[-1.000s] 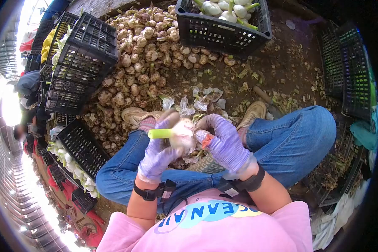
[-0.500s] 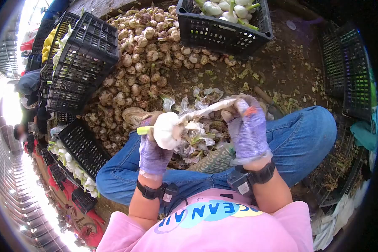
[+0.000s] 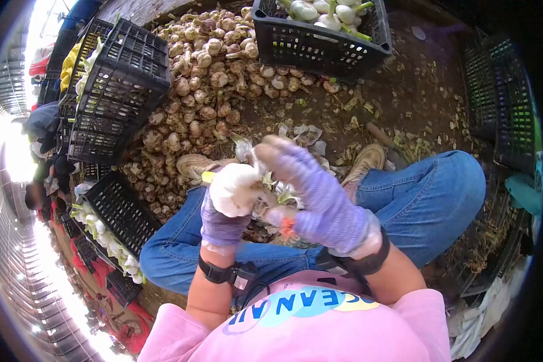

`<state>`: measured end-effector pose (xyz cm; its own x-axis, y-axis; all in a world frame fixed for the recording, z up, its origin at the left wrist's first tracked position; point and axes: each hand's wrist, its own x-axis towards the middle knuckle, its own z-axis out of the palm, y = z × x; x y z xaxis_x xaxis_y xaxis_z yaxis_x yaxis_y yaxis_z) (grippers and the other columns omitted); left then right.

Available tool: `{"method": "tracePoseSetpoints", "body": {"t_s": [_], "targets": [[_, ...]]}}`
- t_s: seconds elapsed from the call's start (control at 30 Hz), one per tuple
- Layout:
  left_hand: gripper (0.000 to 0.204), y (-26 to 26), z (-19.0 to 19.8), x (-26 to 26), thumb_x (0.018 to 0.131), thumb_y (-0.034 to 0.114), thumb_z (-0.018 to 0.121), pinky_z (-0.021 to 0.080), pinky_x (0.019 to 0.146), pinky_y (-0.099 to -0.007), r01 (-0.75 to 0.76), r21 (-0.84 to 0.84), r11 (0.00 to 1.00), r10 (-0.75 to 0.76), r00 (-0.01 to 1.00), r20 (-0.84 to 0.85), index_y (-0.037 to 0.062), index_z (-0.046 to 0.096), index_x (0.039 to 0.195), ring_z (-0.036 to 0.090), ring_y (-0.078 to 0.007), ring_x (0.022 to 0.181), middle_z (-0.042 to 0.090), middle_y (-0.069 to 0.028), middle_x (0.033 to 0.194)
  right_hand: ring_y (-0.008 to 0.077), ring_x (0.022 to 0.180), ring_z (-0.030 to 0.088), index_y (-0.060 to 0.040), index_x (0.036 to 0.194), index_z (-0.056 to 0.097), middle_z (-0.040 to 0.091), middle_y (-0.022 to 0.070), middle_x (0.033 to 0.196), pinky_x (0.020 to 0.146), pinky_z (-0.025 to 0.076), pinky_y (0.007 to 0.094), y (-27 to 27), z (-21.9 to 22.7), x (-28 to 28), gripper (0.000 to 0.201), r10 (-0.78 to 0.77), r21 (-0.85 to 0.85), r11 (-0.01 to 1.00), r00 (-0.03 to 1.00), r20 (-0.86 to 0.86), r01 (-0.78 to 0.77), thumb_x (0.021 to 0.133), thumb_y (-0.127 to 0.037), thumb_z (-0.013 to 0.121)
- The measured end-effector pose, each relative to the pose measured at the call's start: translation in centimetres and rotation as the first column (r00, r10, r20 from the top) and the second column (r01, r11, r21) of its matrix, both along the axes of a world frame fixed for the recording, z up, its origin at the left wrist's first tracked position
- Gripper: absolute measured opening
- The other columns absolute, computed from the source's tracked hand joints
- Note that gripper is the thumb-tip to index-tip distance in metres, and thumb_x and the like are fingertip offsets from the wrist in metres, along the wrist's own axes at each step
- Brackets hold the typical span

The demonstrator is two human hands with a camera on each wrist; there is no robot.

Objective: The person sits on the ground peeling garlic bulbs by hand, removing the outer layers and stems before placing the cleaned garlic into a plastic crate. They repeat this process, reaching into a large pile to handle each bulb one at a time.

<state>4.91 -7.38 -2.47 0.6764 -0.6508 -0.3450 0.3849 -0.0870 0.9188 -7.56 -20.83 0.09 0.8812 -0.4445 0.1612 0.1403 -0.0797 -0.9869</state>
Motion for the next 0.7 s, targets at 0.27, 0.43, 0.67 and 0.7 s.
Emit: {"method": "tracePoseSetpoints", "body": {"t_s": [0.27,0.43,0.67,0.7], "targets": [[0.041,2.9,-2.3,0.3,0.092,0.035,0.043,0.048,0.086,-0.0374,0.189,-0.014,0.982,-0.187,0.98,0.071,-0.0011,0.056,0.108,0.06,-0.0254,0.096,0.062,-0.0132,0.101,0.0263,0.088,0.063,-0.0019,0.111,0.059,0.063,0.015,0.093,0.076,0.049,0.0331,0.1,-0.5,0.7,0.037,0.178,0.195,0.974,0.932,-0.315,-0.12,0.076,-0.007,0.065],[0.048,2.4,-3.1,-0.1,0.087,0.036,0.057,0.051,0.079,-0.0312,-0.131,-0.067,0.989,0.107,0.954,-0.281,-0.0025,0.05,0.115,0.061,-0.0214,0.093,0.061,-0.0131,0.103,0.0336,0.072,0.059,-0.003,0.09,0.062,0.059,0.0164,0.074,0.063,0.047,0.0375,1.1,-1.8,0.9,0.018,0.139,-0.226,0.957,0.97,-0.199,-0.184,0.077,-0.015,0.065],[0.033,1.9,-4.9,1.4,0.092,0.022,0.049,0.051,0.086,-0.0335,-0.444,-0.354,0.823,0.123,0.748,-0.652,0.0041,0.048,0.12,0.059,-0.0214,0.101,0.057,-0.0095,0.113,0.0243,0.075,0.062,-0.0026,0.091,0.063,0.061,0.0116,0.081,0.068,0.048,0.0325,3.0,-1.8,0.9,0.018,0.283,0.108,0.955,0.958,-0.054,-0.276,0.08,-0.016,0.066],[0.034,2.2,-5.0,1.8,0.092,0.023,0.048,0.05,0.088,-0.0339,-0.432,-0.388,0.814,0.063,0.73,-0.681,0.0038,0.048,0.12,0.058,-0.0225,0.102,0.056,-0.0101,0.115,0.0275,0.077,0.06,-0.003,0.092,0.062,0.061,0.0124,0.081,0.069,0.048,0.0349,2.7,-2.0,0.7,0.019,0.23,0.113,0.97,0.966,-0.116,-0.217,0.078,-0.015,0.065]]}}
